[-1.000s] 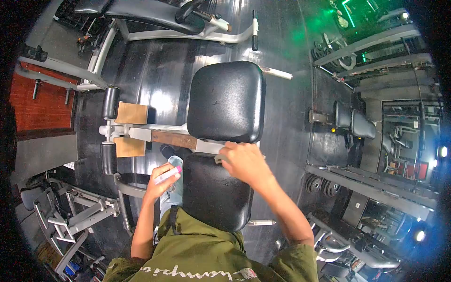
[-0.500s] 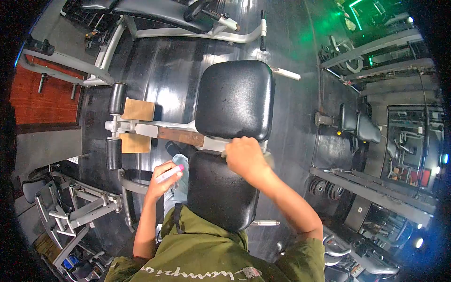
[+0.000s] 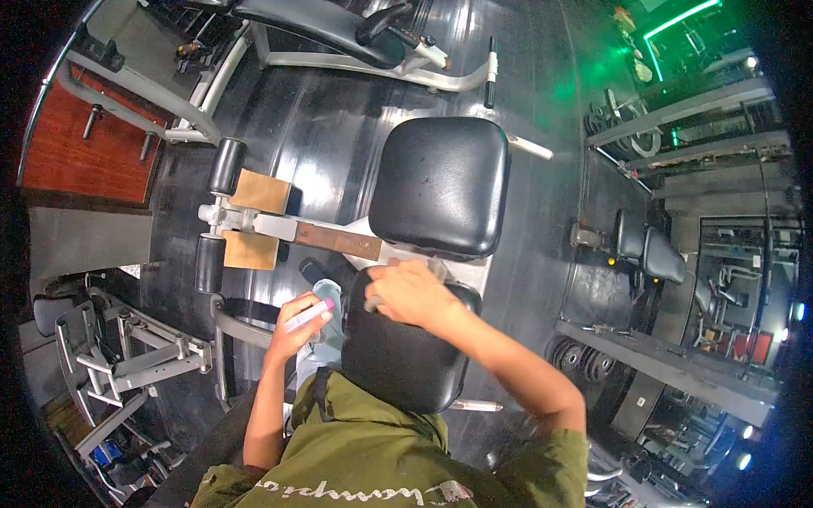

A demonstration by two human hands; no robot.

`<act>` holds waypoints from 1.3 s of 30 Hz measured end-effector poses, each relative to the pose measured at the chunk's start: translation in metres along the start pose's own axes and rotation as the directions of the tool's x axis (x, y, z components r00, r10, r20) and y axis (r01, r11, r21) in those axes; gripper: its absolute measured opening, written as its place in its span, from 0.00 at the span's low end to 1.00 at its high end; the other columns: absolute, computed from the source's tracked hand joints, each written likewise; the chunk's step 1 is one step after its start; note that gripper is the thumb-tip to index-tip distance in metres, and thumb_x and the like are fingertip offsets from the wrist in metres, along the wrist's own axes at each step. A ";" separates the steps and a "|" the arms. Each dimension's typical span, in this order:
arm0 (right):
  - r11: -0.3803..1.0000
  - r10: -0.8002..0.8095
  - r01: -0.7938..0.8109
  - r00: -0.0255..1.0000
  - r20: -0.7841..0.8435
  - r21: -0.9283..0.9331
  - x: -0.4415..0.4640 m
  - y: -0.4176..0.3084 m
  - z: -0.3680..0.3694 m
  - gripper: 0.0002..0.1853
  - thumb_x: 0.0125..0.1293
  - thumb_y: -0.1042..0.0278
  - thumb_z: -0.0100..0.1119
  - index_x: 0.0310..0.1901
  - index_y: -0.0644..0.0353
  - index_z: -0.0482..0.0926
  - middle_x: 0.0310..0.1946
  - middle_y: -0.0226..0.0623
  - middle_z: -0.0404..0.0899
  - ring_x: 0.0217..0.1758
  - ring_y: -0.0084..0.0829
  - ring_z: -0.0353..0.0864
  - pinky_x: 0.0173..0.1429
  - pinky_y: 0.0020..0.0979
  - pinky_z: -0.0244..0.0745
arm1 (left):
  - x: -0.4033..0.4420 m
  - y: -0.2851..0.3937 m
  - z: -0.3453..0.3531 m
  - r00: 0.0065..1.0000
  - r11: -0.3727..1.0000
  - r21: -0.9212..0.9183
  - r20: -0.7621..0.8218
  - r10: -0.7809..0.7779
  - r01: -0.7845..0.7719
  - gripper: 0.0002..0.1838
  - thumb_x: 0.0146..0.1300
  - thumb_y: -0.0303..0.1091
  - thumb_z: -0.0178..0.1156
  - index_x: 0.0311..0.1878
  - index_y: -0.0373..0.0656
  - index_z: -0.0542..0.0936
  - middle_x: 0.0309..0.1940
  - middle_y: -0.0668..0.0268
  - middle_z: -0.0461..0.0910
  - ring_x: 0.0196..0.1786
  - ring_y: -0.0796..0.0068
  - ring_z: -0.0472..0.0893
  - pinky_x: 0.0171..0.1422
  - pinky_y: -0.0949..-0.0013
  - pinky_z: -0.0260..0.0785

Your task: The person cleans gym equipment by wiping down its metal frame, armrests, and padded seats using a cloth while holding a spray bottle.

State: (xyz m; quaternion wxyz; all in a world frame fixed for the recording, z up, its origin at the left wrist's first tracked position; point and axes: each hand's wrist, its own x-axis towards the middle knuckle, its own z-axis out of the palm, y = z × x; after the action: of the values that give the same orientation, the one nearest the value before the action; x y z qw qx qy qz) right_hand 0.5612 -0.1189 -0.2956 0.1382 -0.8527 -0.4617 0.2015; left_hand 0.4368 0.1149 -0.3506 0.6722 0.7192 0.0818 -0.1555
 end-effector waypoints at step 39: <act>0.866 0.417 -0.141 0.732 0.539 -0.479 0.130 -0.014 0.081 0.16 0.50 0.62 0.66 0.41 0.55 0.88 0.44 0.42 0.86 0.51 0.38 0.85 0.55 0.39 0.79 | -0.035 -0.027 -0.094 0.997 0.996 -0.058 -0.043 0.064 -0.067 0.09 0.60 0.30 0.67 0.32 0.35 0.79 0.28 0.68 0.72 0.31 0.80 0.70 0.36 0.73 0.61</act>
State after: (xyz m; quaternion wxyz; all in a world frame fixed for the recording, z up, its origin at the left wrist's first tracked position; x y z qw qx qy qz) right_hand 0.5765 0.0025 -0.3892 -0.2362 -0.8063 -0.3753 0.3915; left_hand 0.4057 0.2133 -0.3599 0.6962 0.7043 0.0768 -0.1160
